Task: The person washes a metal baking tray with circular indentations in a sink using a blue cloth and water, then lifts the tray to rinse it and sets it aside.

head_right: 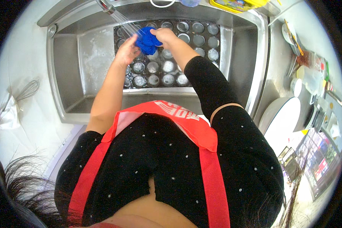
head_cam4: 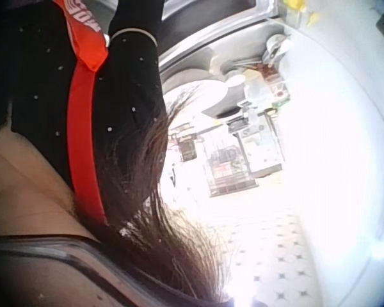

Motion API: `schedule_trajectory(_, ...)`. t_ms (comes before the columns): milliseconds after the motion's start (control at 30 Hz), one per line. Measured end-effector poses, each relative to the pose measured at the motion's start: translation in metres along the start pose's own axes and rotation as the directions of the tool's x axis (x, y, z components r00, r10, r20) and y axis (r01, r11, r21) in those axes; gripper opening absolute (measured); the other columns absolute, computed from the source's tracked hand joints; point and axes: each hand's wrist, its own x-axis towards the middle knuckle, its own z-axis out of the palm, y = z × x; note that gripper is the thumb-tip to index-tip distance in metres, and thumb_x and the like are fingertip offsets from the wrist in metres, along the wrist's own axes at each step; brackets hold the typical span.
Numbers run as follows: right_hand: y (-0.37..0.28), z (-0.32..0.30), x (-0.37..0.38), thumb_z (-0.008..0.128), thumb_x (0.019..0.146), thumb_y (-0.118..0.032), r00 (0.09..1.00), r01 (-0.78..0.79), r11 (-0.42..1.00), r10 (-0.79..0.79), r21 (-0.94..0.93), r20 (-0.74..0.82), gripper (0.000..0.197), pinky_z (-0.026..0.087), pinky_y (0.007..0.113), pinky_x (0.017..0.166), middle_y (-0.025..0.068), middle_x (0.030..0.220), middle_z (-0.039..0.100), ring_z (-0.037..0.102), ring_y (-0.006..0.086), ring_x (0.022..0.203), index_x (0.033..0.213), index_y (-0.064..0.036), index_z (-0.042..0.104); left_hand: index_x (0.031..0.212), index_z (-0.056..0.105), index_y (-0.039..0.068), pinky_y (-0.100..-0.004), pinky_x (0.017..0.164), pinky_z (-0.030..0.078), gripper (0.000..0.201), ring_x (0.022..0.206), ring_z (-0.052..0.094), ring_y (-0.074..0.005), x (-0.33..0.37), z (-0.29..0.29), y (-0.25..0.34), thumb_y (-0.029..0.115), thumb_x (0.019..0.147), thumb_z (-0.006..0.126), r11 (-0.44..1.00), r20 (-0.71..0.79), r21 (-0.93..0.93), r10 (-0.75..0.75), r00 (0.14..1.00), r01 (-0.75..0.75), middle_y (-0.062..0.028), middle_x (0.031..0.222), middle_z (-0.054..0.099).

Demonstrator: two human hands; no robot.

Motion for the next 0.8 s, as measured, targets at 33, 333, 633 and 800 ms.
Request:
schedule_trajectory(33,-0.001,0.001,0.000,0.058,0.084,-0.024,0.999,-0.047,0.990,0.049,0.131,-0.010,0.027,0.047,0.035,0.069,0.0093,0.090,0.062,0.057,0.0192,0.080,0.099,-0.0011,0.060,0.107,0.051,0.010,-0.0423,0.080,0.039,0.041,0.094,0.048,-0.0208,-0.002,0.006,0.001,0.041,0.082,0.059,0.999,-0.009,0.044,-0.024,1.000,0.025,-0.0068,0.099,0.055)
schedule_trajectory(333,0.022,-0.001,0.011,0.065,0.074,-0.014,0.935,0.353,0.841,-0.302,-0.409,0.186,0.047,0.043,0.033,0.086,0.0103,0.108,0.057,0.055,0.0227,0.096,0.116,0.0007,0.049,0.105,0.054,0.004,-0.0318,0.081,0.044,0.029,0.086,0.058,-0.0170,0.010,-0.021,0.009,0.024,0.084,0.057,0.980,0.013,-0.133,0.151,0.988,-0.148,-0.0065,0.098,0.061)
schedule_trajectory(633,-0.016,0.018,-0.016,0.072,0.071,-0.012,0.943,0.262,0.962,-0.238,-0.076,0.234,0.027,0.047,0.029,0.072,0.0064,0.085,0.063,0.059,0.0143,0.077,0.091,0.0009,0.059,0.100,0.061,0.006,-0.0347,0.079,0.047,0.040,0.085,0.060,-0.0221,0.017,-0.041,0.020,0.022,0.065,0.069,0.600,0.070,0.685,0.511,0.857,-0.414,-0.0128,0.092,0.062)
schedule_trajectory(800,0.002,0.062,-0.046,0.071,0.065,-0.012,0.555,0.688,0.322,-0.811,-0.650,0.186,0.027,0.047,0.031,0.068,0.0111,0.082,0.058,0.058,0.0256,0.075,0.086,-0.0001,0.057,0.109,0.051,0.001,-0.0392,0.080,0.046,0.049,0.096,0.052,-0.0316,0.022,-0.011,-0.011,0.030,0.072,0.064,0.947,-0.333,0.255,0.274,0.902,-0.193,-0.0171,0.115,0.043)
